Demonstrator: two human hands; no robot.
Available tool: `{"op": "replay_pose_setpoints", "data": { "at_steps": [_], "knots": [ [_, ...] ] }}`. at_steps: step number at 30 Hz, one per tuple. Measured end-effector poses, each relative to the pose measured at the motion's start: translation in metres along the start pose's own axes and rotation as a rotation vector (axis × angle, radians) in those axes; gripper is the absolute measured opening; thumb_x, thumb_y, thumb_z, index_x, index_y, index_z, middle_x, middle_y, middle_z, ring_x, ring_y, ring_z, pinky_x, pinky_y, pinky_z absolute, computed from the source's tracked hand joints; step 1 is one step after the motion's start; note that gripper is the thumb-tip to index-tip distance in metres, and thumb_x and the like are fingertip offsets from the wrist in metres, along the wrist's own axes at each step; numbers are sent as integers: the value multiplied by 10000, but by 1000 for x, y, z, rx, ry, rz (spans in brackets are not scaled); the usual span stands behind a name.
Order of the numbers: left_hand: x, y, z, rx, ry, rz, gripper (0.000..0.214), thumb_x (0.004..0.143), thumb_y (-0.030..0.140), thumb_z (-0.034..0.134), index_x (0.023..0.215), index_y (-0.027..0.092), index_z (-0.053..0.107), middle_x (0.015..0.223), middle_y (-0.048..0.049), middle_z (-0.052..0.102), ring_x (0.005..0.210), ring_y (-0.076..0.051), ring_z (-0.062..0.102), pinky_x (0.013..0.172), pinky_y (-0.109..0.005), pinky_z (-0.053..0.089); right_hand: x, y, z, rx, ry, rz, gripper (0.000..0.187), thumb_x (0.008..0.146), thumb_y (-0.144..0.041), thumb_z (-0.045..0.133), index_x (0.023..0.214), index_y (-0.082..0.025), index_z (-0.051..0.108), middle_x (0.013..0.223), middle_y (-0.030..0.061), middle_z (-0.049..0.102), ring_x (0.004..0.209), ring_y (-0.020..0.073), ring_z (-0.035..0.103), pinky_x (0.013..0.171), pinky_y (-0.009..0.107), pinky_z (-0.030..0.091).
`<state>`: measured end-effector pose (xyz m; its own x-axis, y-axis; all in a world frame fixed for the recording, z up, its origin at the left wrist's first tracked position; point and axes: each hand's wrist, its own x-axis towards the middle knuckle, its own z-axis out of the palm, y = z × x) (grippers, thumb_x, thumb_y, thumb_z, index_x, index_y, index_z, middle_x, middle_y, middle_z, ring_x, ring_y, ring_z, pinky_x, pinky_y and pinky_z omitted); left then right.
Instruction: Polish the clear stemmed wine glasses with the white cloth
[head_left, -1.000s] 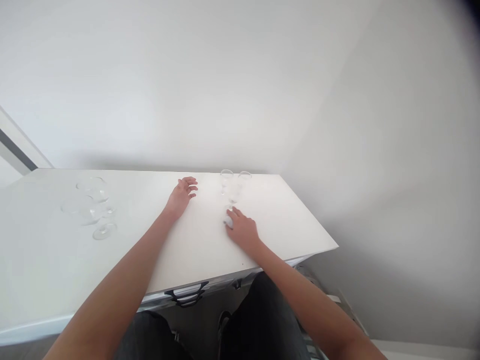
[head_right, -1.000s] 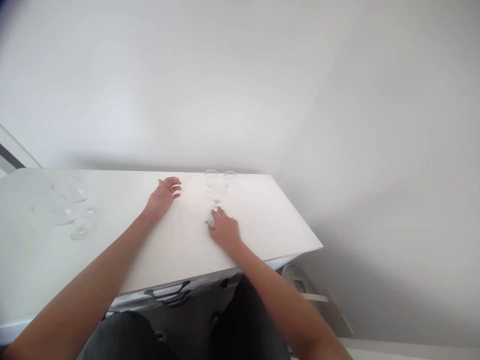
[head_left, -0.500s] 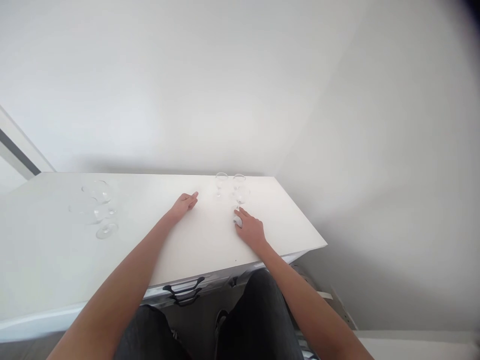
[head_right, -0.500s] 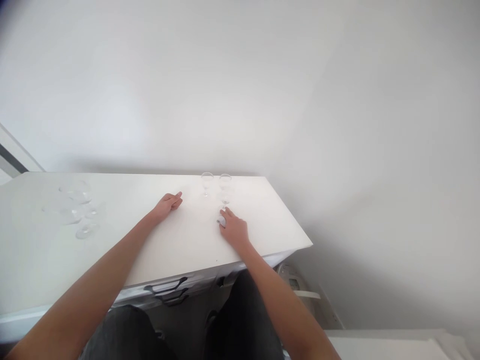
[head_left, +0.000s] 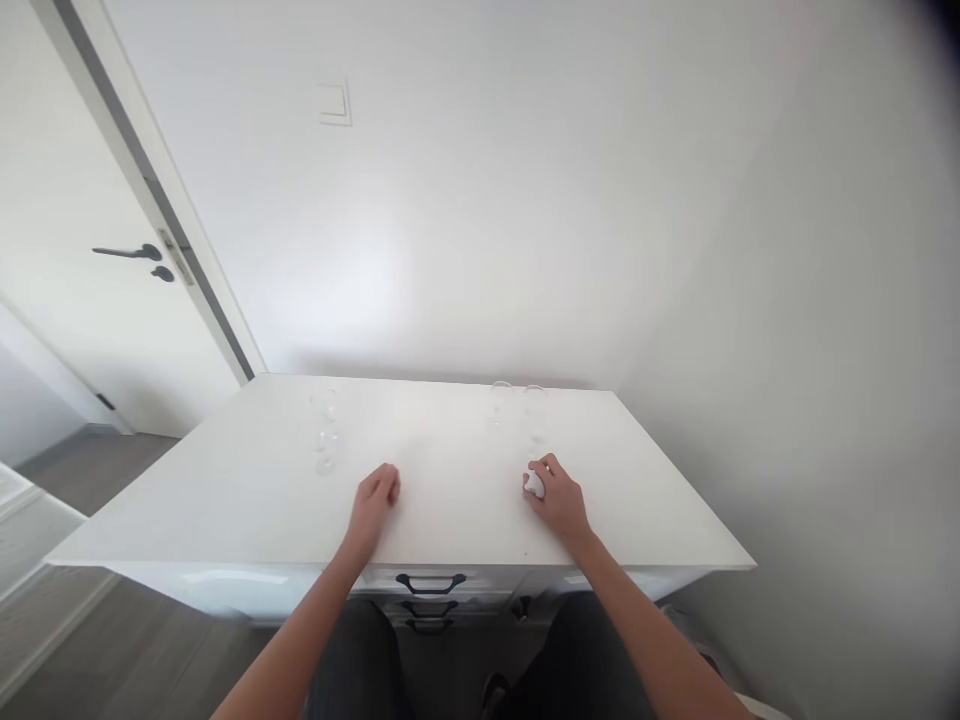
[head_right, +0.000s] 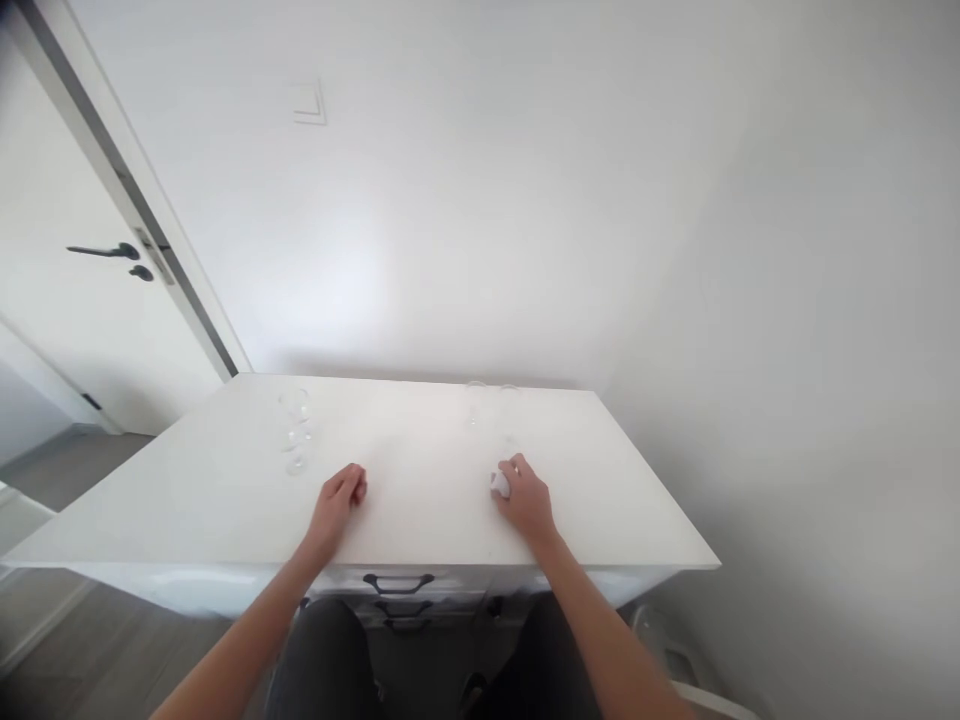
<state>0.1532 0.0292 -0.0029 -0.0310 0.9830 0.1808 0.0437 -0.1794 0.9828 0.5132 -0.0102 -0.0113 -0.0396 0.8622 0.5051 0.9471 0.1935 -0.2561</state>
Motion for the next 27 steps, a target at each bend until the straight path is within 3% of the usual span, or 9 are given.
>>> {"op": "replay_pose_setpoints", "data": {
  "at_steps": [3,6,8,10,12,16,19,23,27],
  "knots": [
    [-8,0,-45,-297,275,-50,291,907,463,626,804,237,475,596,47,453,552,-132,444,538,-238,380,4,-3,-5,-23,86,-82,282,967,-335,518,1162,-204,674,1034,99,587,900,234,569,806,362,465],
    [8,2,-77,-446,449,-124,277,914,478,620,1001,284,443,606,68,526,560,-140,534,562,-231,426,4,-3,-6,-7,111,-102,326,968,-332,508,1216,-204,677,962,91,577,882,241,554,812,380,474],
    [22,5,-89,-453,469,-179,373,942,549,564,1188,318,408,722,23,654,666,-171,651,611,-257,478,1,-2,-4,45,77,-97,335,970,-315,487,1224,-199,672,942,87,617,883,234,590,773,345,496],
    [33,9,-93,-462,399,-234,509,957,651,482,1334,329,366,873,-52,734,823,-216,731,682,-303,523,-3,-1,-1,78,22,-66,352,952,-294,483,1244,-204,657,993,87,674,899,225,639,742,316,516],
    [40,12,-93,-478,309,-280,637,949,734,419,1428,323,330,1011,-119,761,960,-259,747,757,-360,548,-6,0,1,98,-39,-39,394,899,-265,507,1265,-214,644,1071,85,711,930,225,677,756,312,538],
    [46,14,-91,-564,206,-272,714,927,793,388,1454,313,347,1204,-176,739,1094,-287,726,860,-426,553,-8,0,-5,234,-71,-16,421,814,-243,526,1214,-218,655,1190,97,731,1104,260,689,943,370,542],
    [44,11,-88,-627,174,-210,623,936,764,427,1319,276,492,1368,-178,667,1190,-281,688,897,-413,553,-10,-5,-14,404,-37,120,278,833,-330,545,1070,-232,652,968,68,741,872,242,705,802,355,559],
    [36,6,-66,-589,174,-116,497,948,666,526,1223,252,543,1372,-152,654,1147,-257,700,859,-372,576,-8,-29,-8,944,139,447,194,844,-431,583,847,-245,531,679,-8,597,597,185,588,577,303,496],
    [33,4,-25,-444,85,-28,532,918,575,639,1341,304,463,1363,-121,606,989,-242,749,718,-334,602,17,-69,16,1570,176,620,210,845,-420,611,821,-245,498,801,43,672,714,214,674,676,365,563]
  ]
}}
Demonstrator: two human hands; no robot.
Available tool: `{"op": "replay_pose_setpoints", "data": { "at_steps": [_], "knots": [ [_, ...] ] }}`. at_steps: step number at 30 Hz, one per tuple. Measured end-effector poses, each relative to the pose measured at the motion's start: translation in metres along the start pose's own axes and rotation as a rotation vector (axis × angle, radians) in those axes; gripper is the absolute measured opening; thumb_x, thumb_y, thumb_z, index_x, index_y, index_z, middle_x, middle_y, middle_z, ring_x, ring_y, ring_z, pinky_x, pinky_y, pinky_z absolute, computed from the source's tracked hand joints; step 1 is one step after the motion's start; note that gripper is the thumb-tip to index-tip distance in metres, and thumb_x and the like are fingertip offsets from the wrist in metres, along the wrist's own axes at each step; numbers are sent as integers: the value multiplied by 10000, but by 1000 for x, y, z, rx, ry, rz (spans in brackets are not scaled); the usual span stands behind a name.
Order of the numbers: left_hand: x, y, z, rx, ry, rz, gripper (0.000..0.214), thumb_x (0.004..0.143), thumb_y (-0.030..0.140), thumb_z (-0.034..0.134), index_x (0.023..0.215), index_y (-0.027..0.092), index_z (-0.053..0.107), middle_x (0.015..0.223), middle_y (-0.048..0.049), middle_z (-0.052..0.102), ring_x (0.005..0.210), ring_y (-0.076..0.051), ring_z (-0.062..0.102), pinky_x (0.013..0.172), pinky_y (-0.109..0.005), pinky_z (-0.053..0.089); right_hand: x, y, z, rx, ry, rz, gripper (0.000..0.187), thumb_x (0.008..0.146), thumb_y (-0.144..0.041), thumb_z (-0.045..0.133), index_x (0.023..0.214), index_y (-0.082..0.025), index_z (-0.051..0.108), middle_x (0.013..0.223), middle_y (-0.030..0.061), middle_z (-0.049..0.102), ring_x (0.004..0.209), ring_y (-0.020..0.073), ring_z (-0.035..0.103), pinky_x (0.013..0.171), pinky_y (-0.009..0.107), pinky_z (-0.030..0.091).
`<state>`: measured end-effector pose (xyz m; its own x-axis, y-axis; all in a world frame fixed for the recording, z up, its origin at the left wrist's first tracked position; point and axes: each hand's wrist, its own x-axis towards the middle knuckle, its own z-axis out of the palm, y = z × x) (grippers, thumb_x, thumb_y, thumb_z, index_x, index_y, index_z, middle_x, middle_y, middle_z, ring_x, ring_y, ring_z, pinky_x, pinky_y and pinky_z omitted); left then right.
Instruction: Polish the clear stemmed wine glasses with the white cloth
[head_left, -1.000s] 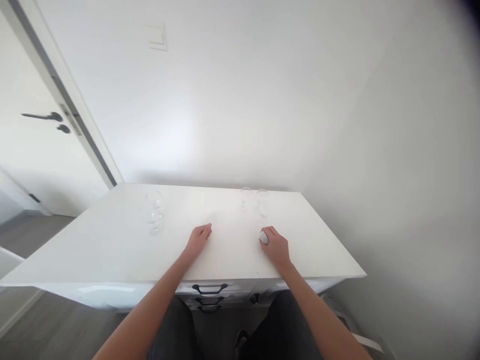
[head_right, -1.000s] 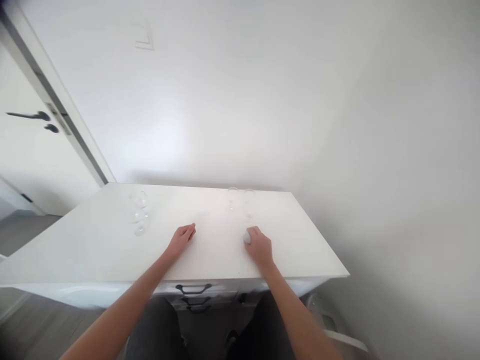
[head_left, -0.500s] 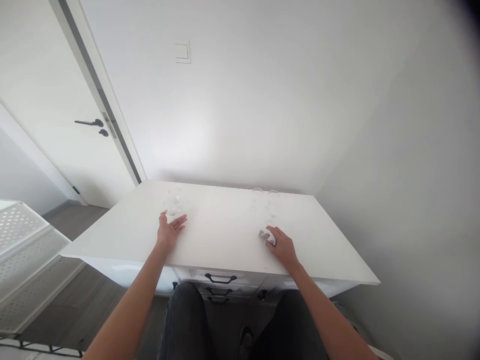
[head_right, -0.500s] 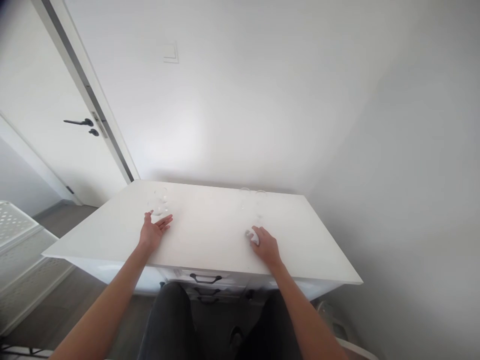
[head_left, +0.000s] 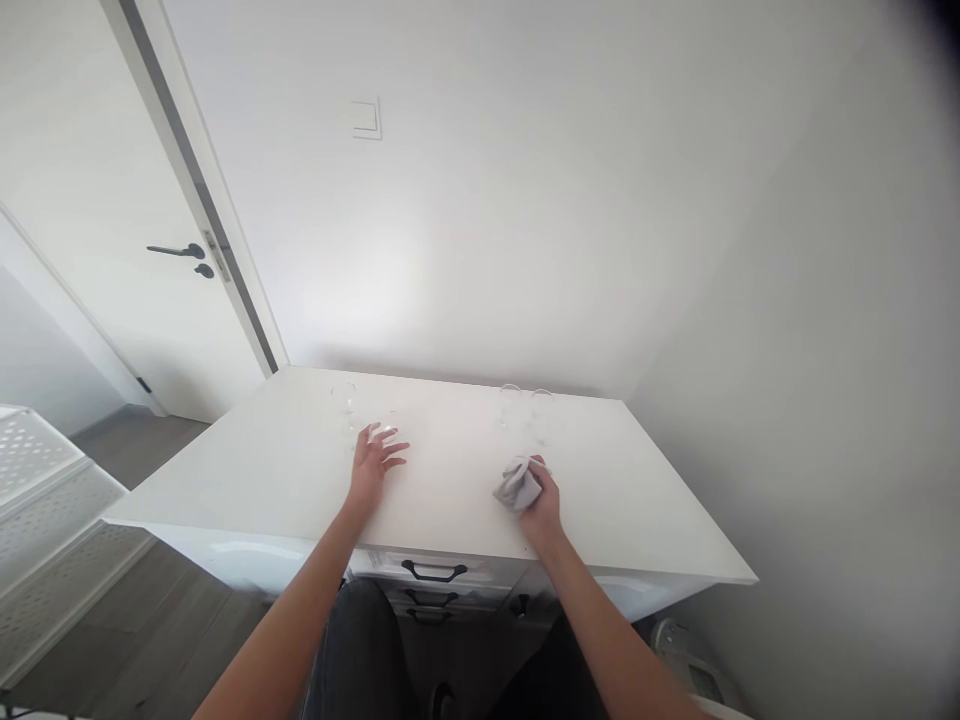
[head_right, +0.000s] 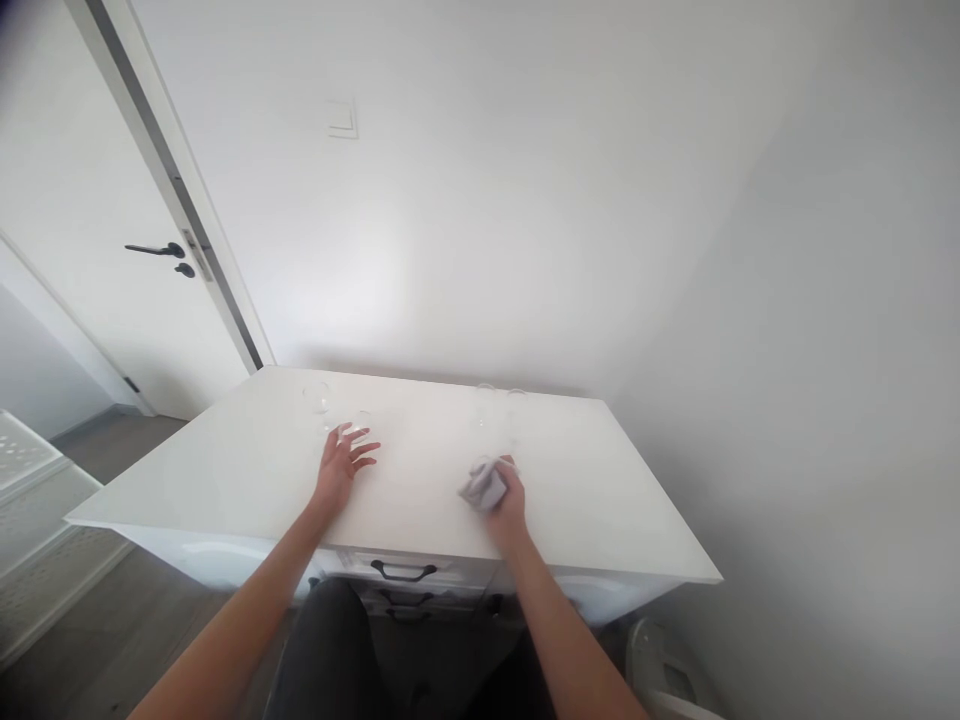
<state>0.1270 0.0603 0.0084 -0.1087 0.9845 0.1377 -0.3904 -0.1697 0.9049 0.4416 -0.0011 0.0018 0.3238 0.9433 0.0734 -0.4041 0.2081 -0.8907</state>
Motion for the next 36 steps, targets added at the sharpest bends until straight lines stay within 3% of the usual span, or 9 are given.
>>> {"op": "replay_pose_setpoints", "data": {
  "at_steps": [4,7,14,17,21,26,28,32,36],
  "knots": [
    [4,-12,24,136,-47,29,607,929,578,625,1439,354,384,1415,-120,517,929,-227,767,698,-350,622,32,14,51,179,-7,7,219,857,-441,595,941,-242,562,1066,79,724,1003,249,706,872,459,576],
    [6,-15,24,176,-9,42,609,945,603,584,1460,350,378,1378,-122,537,879,-214,772,692,-336,613,56,26,78,185,-76,61,234,757,-332,638,963,-228,601,1035,68,734,993,248,699,866,449,578],
    [4,-14,19,260,-31,46,587,943,617,575,1430,317,447,1308,-139,598,753,-182,761,601,-290,564,64,55,99,173,-213,138,225,719,-306,681,905,-185,642,951,92,739,899,253,704,842,434,585],
    [3,-12,23,309,-67,69,583,944,582,598,1444,319,456,1320,-140,593,761,-183,763,596,-288,562,61,54,95,109,-88,106,271,763,-369,716,949,-192,632,971,77,729,896,233,693,814,381,576],
    [2,-13,26,379,-84,112,598,935,550,630,1452,292,478,1321,-149,627,872,-223,764,614,-302,579,54,51,93,-192,163,-101,285,861,-484,627,912,-207,584,880,29,677,813,185,616,720,295,520],
    [1,-16,28,480,-114,116,585,920,527,664,1429,275,526,1370,-142,634,1093,-268,713,777,-381,628,37,51,105,-397,-188,-141,263,856,-442,664,848,-214,535,743,-31,603,686,139,514,671,257,440],
    [0,-15,28,502,-77,129,577,918,523,670,1424,283,531,1374,-131,631,1091,-261,707,853,-421,623,30,49,110,-345,-369,-86,267,874,-409,653,1038,-225,549,797,-22,664,702,147,547,709,272,458],
    [-3,-13,30,498,-79,166,583,934,532,644,1449,291,513,1354,-119,639,1073,-247,704,949,-448,587,21,42,112,-284,-632,-99,678,891,-317,634,1495,-268,330,1037,35,728,893,179,628,876,340,490],
    [-5,-9,32,585,-145,245,500,946,573,600,1327,249,610,1250,-108,678,1025,-248,681,891,-403,568,15,41,111,-429,-769,-111,847,899,-254,601,1638,-256,190,937,13,696,794,169,584,851,349,478]
  ]
}}
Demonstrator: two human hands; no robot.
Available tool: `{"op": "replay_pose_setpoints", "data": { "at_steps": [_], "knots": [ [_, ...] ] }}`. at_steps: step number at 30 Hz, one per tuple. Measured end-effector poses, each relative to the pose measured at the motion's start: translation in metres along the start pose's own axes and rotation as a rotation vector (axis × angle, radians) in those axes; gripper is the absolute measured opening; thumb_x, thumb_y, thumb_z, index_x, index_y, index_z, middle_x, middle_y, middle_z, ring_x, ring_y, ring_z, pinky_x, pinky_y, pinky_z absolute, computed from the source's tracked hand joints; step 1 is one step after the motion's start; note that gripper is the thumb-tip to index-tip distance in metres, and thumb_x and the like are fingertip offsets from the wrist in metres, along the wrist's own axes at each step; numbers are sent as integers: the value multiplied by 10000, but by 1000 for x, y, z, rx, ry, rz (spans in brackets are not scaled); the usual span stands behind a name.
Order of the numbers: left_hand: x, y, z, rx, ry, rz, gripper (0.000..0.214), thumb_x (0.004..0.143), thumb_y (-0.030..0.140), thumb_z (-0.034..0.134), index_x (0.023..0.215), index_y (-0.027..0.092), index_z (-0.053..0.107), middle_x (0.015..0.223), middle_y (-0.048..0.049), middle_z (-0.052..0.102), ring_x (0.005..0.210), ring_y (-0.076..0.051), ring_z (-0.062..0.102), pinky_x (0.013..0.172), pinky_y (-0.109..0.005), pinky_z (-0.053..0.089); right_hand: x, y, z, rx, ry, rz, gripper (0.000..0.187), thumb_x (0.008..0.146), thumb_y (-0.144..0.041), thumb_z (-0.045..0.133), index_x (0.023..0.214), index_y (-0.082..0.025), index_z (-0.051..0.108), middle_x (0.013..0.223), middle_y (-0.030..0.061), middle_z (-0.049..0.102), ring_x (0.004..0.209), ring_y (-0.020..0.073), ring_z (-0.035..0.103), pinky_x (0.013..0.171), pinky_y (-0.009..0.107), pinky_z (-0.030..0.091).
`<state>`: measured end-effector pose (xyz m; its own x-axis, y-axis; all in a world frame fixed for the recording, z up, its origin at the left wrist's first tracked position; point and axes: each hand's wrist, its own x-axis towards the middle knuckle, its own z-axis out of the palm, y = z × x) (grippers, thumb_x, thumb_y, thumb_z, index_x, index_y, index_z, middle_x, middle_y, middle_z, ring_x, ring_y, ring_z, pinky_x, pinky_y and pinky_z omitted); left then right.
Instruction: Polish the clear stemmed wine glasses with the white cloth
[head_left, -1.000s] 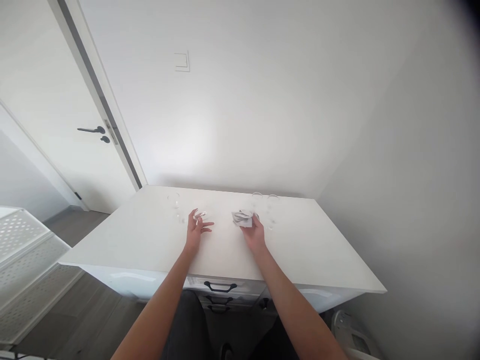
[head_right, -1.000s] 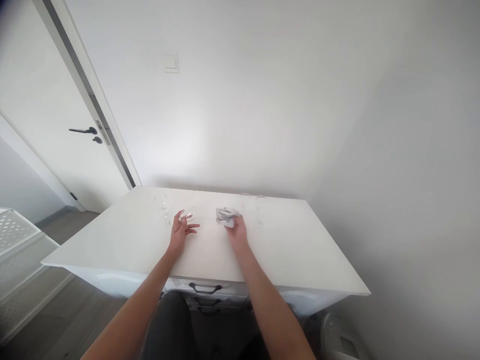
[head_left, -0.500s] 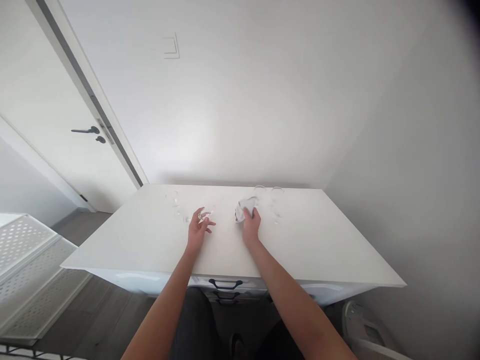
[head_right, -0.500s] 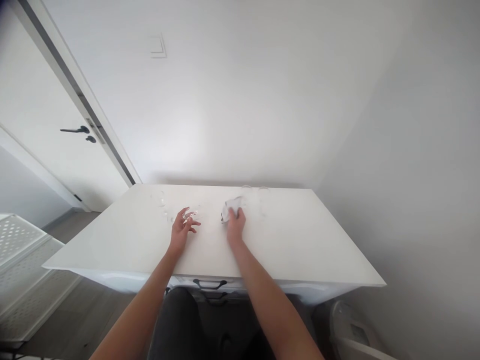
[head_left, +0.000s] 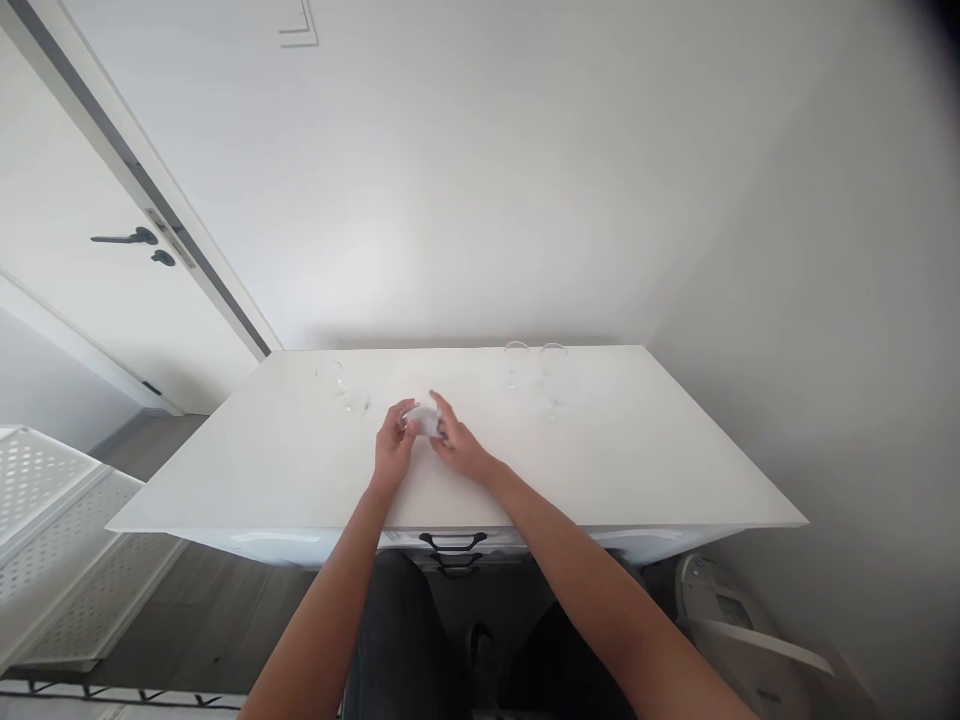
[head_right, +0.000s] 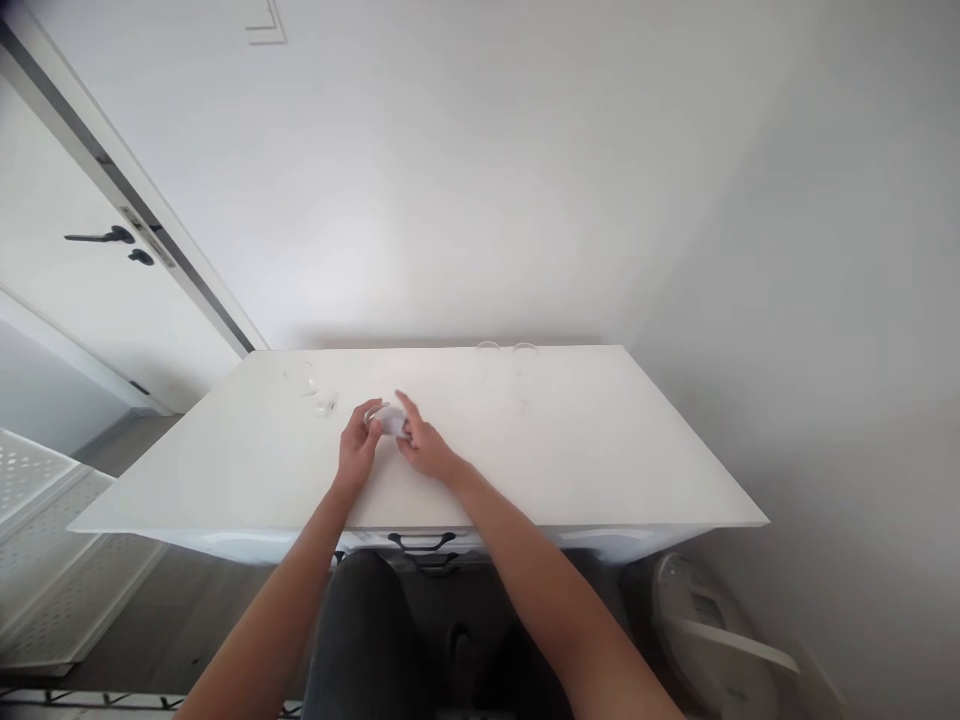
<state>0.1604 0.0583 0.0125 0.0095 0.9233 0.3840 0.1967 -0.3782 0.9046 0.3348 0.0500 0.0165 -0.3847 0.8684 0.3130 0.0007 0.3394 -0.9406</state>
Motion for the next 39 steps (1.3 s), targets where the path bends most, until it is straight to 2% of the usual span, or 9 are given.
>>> {"op": "replay_pose_setpoints", "data": {
  "at_steps": [3,7,10,16,20,23,29,35,39],
  "knots": [
    [-1,6,-1,29,-63,60,398,996,549,522,1189,227,652,1165,-99,695,961,-229,653,866,-379,537,2,-1,0,197,-111,51,930,887,-257,616,1666,-270,108,771,-44,629,714,161,530,801,335,470],
    [-2,12,-1,-82,-106,156,360,1008,494,531,1260,246,600,1329,-125,627,1150,-258,624,968,-402,509,7,-2,-9,593,-67,127,1000,813,-260,626,1666,-267,105,791,-35,655,776,177,587,795,325,485],
    [0,8,0,-69,-89,195,380,981,492,587,1278,258,617,1395,-140,565,1285,-296,560,1030,-434,488,7,-1,-13,483,11,111,962,790,-236,594,1658,-258,179,848,-8,696,829,201,618,817,337,502],
    [0,3,0,-88,-54,117,384,985,485,585,1292,254,585,1293,-119,616,1188,-267,613,1010,-417,502,5,0,4,-119,23,-21,707,831,-178,518,1525,-314,488,1181,29,721,907,210,609,974,408,487],
    [-2,7,2,-158,-31,112,409,941,501,656,1255,256,558,1340,-135,620,1224,-279,615,1014,-427,508,13,0,-2,402,16,64,887,781,-162,587,1611,-296,302,839,-22,707,763,182,613,816,354,531],
    [-1,7,4,-186,-49,138,465,937,506,662,1322,268,553,1500,-144,532,1328,-295,559,1067,-442,475,16,2,-10,719,-41,116,1017,721,-124,628,1627,-331,214,888,-25,720,815,186,644,823,364,542],
    [2,1,2,-40,44,76,416,951,527,629,1213,205,663,1199,-114,685,1110,-264,650,988,-405,504,14,13,5,383,68,12,786,718,-77,575,1477,-275,534,933,-7,717,785,165,560,804,308,484],
    [1,4,7,-183,-74,111,530,892,485,729,1343,254,573,1428,-150,587,1308,-302,581,1028,-439,517,16,17,-7,748,47,170,928,732,-121,588,1604,-281,315,811,-15,677,776,190,607,792,343,496],
    [3,-4,6,-119,-69,-4,461,922,537,664,1262,229,638,1305,-122,643,1148,-273,650,928,-403,569,14,17,-1,445,136,48,746,771,-127,568,1500,-277,511,841,-16,677,770,169,575,821,322,473]
  ]
}}
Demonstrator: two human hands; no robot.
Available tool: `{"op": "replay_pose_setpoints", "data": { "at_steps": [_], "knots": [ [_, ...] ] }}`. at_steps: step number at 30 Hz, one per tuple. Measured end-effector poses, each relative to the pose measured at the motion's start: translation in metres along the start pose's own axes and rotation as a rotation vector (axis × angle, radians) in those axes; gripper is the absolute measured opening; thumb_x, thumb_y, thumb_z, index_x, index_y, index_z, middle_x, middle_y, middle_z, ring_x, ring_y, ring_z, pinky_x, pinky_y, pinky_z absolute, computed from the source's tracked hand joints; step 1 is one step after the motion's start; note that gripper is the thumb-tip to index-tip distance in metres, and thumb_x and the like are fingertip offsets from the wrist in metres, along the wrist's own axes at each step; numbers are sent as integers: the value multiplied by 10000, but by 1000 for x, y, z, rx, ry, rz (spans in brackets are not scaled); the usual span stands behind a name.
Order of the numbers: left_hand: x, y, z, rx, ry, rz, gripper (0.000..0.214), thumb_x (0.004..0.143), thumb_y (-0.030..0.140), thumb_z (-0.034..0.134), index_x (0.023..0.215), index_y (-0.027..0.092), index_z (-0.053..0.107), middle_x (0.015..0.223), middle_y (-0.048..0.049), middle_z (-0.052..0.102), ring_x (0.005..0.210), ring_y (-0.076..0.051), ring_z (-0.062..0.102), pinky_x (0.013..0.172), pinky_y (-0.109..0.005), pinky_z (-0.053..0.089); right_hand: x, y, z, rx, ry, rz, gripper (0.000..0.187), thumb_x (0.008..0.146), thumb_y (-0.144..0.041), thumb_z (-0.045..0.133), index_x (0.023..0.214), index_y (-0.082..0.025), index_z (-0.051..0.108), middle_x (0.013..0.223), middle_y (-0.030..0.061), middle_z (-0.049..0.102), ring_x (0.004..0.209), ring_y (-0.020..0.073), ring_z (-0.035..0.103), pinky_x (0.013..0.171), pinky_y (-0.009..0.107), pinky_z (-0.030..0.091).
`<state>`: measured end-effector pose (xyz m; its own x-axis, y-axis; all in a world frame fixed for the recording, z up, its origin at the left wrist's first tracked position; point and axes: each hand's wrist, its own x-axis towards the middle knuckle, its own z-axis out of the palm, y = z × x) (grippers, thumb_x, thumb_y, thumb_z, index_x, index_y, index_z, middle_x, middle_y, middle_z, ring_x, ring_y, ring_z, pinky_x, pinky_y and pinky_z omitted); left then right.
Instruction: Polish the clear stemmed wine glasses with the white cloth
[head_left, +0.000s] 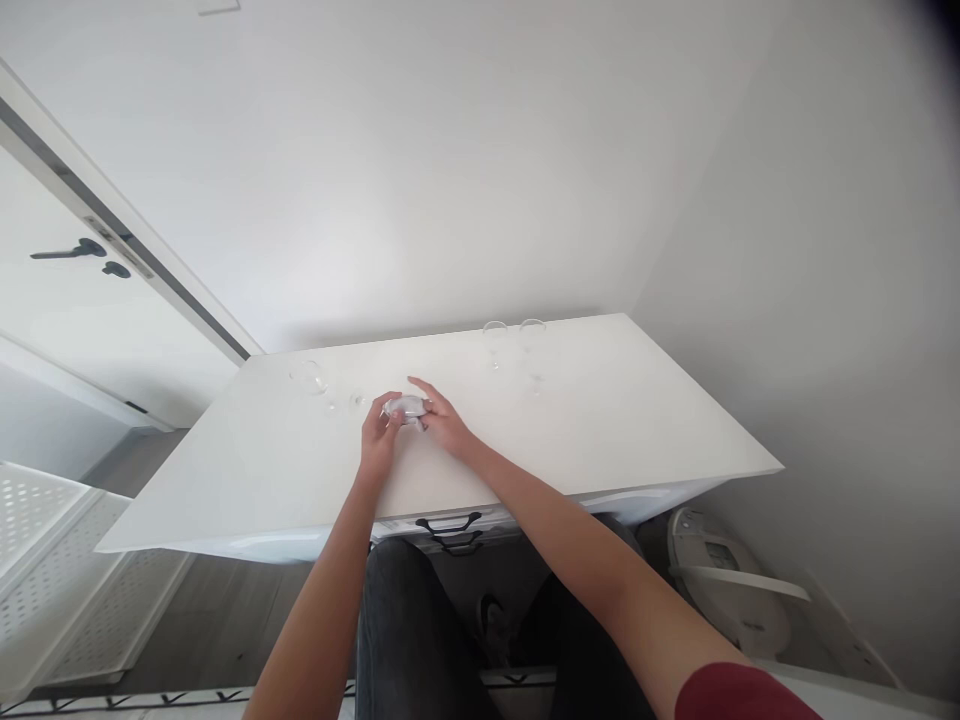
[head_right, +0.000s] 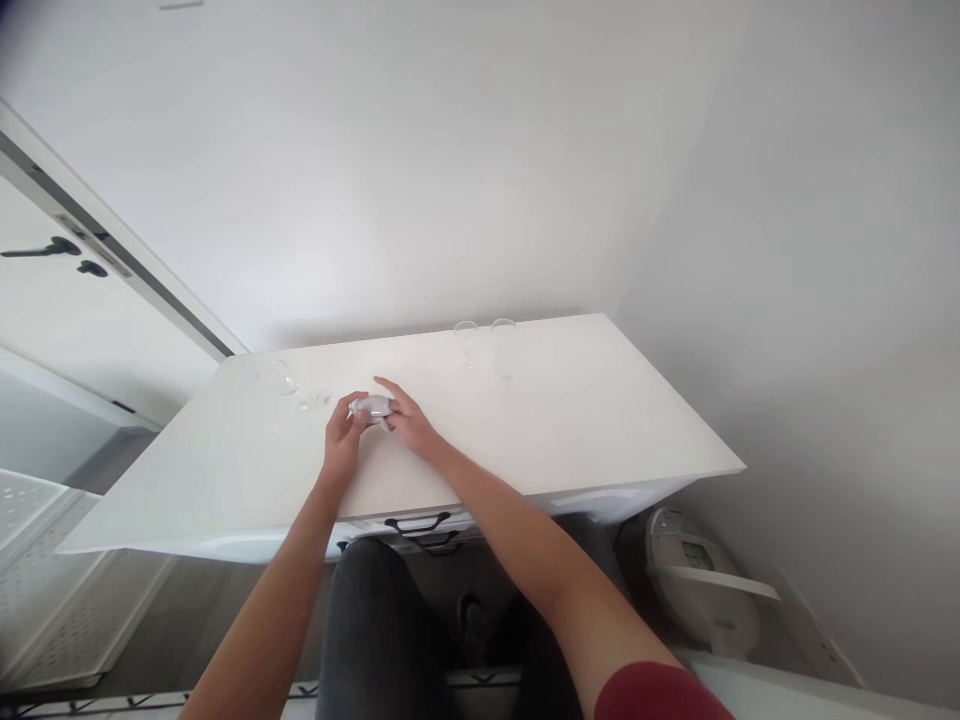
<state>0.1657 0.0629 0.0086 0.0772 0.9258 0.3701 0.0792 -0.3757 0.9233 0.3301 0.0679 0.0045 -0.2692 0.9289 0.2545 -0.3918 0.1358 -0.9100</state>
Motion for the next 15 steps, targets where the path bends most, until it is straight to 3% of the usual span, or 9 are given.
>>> {"op": "replay_pose_setpoints", "data": {
  "at_steps": [3,8,10,12,15],
  "knots": [
    [1,-4,-3,30,42,0,484,919,539,667,1283,223,630,1224,-110,669,1077,-260,669,894,-393,578,-2,4,8,-158,-42,-119,655,802,-143,574,1443,-279,580,995,7,716,937,193,602,919,331,455],
    [-1,-4,0,42,-65,101,420,869,463,754,1197,232,631,1415,-150,575,1266,-306,600,989,-440,549,5,2,-6,202,17,146,929,690,-117,558,1589,-228,351,741,-25,655,732,181,573,735,298,464],
    [0,-4,2,40,-91,104,408,877,461,744,1203,246,624,1496,-150,512,1331,-316,558,990,-446,555,8,0,-13,240,40,159,949,666,-117,539,1589,-202,338,746,-18,656,726,183,570,726,303,467],
    [1,-5,2,44,-78,84,442,904,482,705,1275,265,603,1511,-143,491,1316,-305,567,962,-433,576,7,0,-13,122,74,54,898,693,-125,528,1572,-216,368,797,-11,679,759,186,581,776,319,481],
    [2,-7,-1,-6,-47,18,496,963,532,597,1385,283,521,1310,-121,595,1071,-243,671,815,-399,627,2,-1,-5,-248,11,-155,688,780,-145,509,1462,-239,528,948,22,720,893,206,612,923,365,474]
  ]
}}
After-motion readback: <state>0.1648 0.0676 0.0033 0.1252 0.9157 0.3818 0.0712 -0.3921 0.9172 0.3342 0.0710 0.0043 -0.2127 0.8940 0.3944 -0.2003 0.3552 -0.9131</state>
